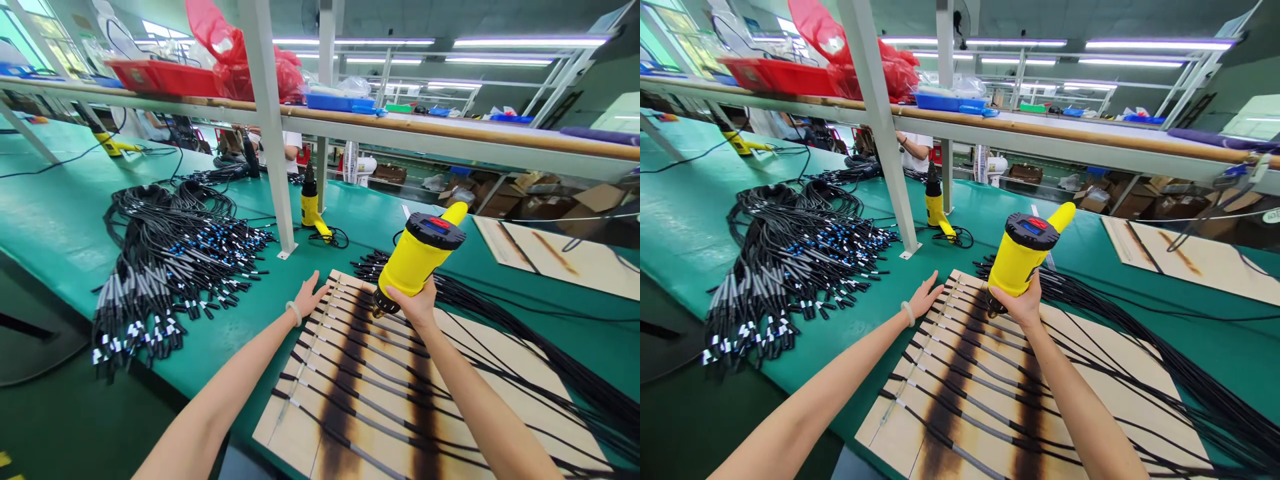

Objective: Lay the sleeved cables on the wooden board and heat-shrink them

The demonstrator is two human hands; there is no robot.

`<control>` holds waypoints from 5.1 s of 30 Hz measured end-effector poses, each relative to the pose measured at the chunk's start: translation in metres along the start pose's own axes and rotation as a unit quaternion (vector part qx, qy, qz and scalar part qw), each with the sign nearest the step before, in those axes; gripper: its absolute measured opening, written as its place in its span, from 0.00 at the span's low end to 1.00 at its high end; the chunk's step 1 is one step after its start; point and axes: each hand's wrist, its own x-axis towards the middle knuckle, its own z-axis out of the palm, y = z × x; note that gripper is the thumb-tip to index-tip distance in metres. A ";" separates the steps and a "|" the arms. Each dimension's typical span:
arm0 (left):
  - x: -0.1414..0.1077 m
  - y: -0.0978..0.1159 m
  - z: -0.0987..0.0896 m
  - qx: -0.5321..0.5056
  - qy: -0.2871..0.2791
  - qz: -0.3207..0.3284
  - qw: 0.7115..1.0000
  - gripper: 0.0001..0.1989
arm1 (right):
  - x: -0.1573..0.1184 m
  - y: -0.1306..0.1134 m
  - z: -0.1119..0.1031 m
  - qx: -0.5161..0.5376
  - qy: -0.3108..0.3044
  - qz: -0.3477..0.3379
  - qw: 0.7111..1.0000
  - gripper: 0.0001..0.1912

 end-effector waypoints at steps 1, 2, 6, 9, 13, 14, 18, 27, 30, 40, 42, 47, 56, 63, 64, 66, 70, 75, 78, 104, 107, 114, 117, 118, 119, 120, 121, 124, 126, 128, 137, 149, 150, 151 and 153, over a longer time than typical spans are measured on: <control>-0.007 -0.002 -0.002 -0.012 -0.003 -0.011 1.000 0.39 | -0.001 -0.001 0.000 0.003 0.001 -0.003 1.000 0.35; -0.015 -0.003 -0.004 -0.022 -0.007 -0.017 1.000 0.39 | -0.002 -0.001 0.000 0.006 0.000 -0.006 1.000 0.35; -0.044 -0.004 -0.006 -0.031 -0.035 0.004 0.999 0.36 | -0.006 -0.003 0.004 0.012 -0.002 -0.007 1.000 0.34; -0.053 -0.001 -0.004 -0.021 -0.054 0.025 0.998 0.33 | -0.009 -0.003 0.005 0.011 0.002 -0.004 1.000 0.34; -0.052 0.000 -0.002 0.000 -0.052 0.039 0.998 0.33 | -0.010 -0.002 0.007 0.030 0.013 0.001 0.999 0.34; -0.051 -0.001 -0.001 0.003 -0.049 0.040 0.998 0.33 | -0.009 -0.002 0.008 0.035 0.013 0.000 0.999 0.34; -0.050 -0.004 0.001 0.015 -0.046 0.043 0.998 0.32 | -0.008 0.000 0.011 0.041 -0.003 -0.010 0.999 0.34; -0.052 0.000 0.000 0.019 -0.045 0.042 0.998 0.34 | -0.011 -0.002 0.015 0.033 0.001 -0.012 0.999 0.34; -0.052 0.000 0.000 0.017 -0.050 0.037 0.998 0.37 | -0.011 -0.007 0.016 0.024 -0.004 -0.020 1.000 0.34; -0.049 -0.008 0.005 0.023 -0.032 0.048 0.998 0.32 | -0.009 -0.011 0.020 0.018 0.002 -0.019 1.000 0.33; -0.049 -0.009 0.006 0.023 -0.033 0.048 0.998 0.33 | -0.009 -0.011 0.020 0.013 0.001 -0.022 1.000 0.33; -0.049 -0.012 0.007 0.020 -0.037 0.051 0.998 0.36 | -0.008 -0.013 0.022 0.021 -0.010 -0.018 1.000 0.34; -0.049 -0.009 0.006 0.014 -0.041 0.046 0.998 0.36 | -0.009 -0.007 0.025 0.016 -0.018 -0.017 1.000 0.34; -0.050 -0.006 0.004 0.016 -0.050 0.044 0.998 0.37 | -0.009 -0.017 0.028 0.023 -0.025 -0.016 0.999 0.34; -0.050 -0.006 0.004 0.015 -0.050 0.043 0.998 0.38 | -0.009 -0.018 0.029 0.027 -0.027 -0.016 0.999 0.34; -0.050 -0.007 0.005 0.013 -0.047 0.042 0.998 0.37 | -0.010 -0.018 0.030 0.035 -0.030 -0.016 0.999 0.34; -0.050 -0.008 0.006 0.009 -0.041 0.047 0.998 0.37 | -0.011 -0.012 0.030 0.046 -0.039 -0.011 0.998 0.34; -0.050 -0.007 0.006 0.011 -0.041 0.048 0.998 0.37 | -0.012 -0.014 0.030 0.047 -0.043 -0.019 0.998 0.34; -0.051 -0.006 0.005 0.012 -0.039 0.050 0.998 0.37 | -0.013 -0.017 0.031 0.045 -0.045 -0.025 0.998 0.33; -0.051 -0.006 0.006 0.031 -0.037 0.050 0.998 0.34 | -0.014 -0.011 0.035 0.065 -0.057 -0.013 0.996 0.34; -0.051 -0.006 0.007 0.032 -0.036 0.051 0.998 0.33 | -0.013 -0.015 0.036 0.063 -0.054 -0.010 0.997 0.34; -0.051 -0.006 0.006 0.031 -0.038 0.052 0.997 0.33 | -0.012 -0.017 0.036 0.048 -0.050 -0.002 0.998 0.34; -0.051 -0.006 0.006 0.029 -0.038 0.051 0.998 0.34 | -0.013 -0.020 0.035 0.031 -0.046 -0.003 0.998 0.33; -0.051 -0.006 0.006 0.028 -0.038 0.050 0.998 0.34 | -0.013 -0.021 0.035 0.029 -0.047 -0.002 0.998 0.33; -0.051 -0.007 0.006 0.027 -0.039 0.050 0.998 0.35 | -0.013 -0.022 0.034 0.028 -0.050 -0.001 0.998 0.34; -0.051 -0.007 0.006 0.026 -0.040 0.049 0.998 0.35 | -0.013 -0.023 0.034 0.031 -0.054 0.000 0.998 0.34; -0.050 -0.007 0.006 0.026 -0.042 0.048 0.998 0.36 | -0.013 -0.023 0.034 0.035 -0.054 0.000 0.998 0.34; -0.050 -0.008 0.007 0.026 -0.044 0.046 0.998 0.37 | -0.014 -0.022 0.033 0.050 -0.049 0.000 0.998 0.34; -0.049 -0.008 0.007 0.026 -0.043 0.045 0.998 0.37 | -0.015 -0.020 0.032 0.058 -0.051 -0.001 0.997 0.35; -0.049 -0.008 0.007 0.027 -0.042 0.047 0.998 0.36 | -0.016 -0.017 0.029 0.063 -0.055 -0.001 0.996 0.36; -0.051 -0.004 0.005 0.016 -0.037 0.042 0.998 0.35 | -0.029 -0.009 0.003 0.053 -0.032 0.019 0.998 0.36; -0.050 -0.005 0.005 0.019 -0.035 0.042 0.998 0.35 | -0.028 -0.004 0.015 0.089 -0.050 0.035 0.994 0.37; -0.050 -0.005 0.005 0.020 -0.035 0.040 0.998 0.34 | -0.027 -0.005 0.016 0.088 -0.049 0.034 0.994 0.37; -0.050 -0.005 0.005 0.020 -0.035 0.040 0.998 0.34 | -0.027 -0.005 0.017 0.086 -0.048 0.032 0.995 0.36; -0.050 -0.005 0.005 0.021 -0.040 0.041 0.998 0.34 | -0.027 -0.007 0.018 0.083 -0.048 0.028 0.995 0.35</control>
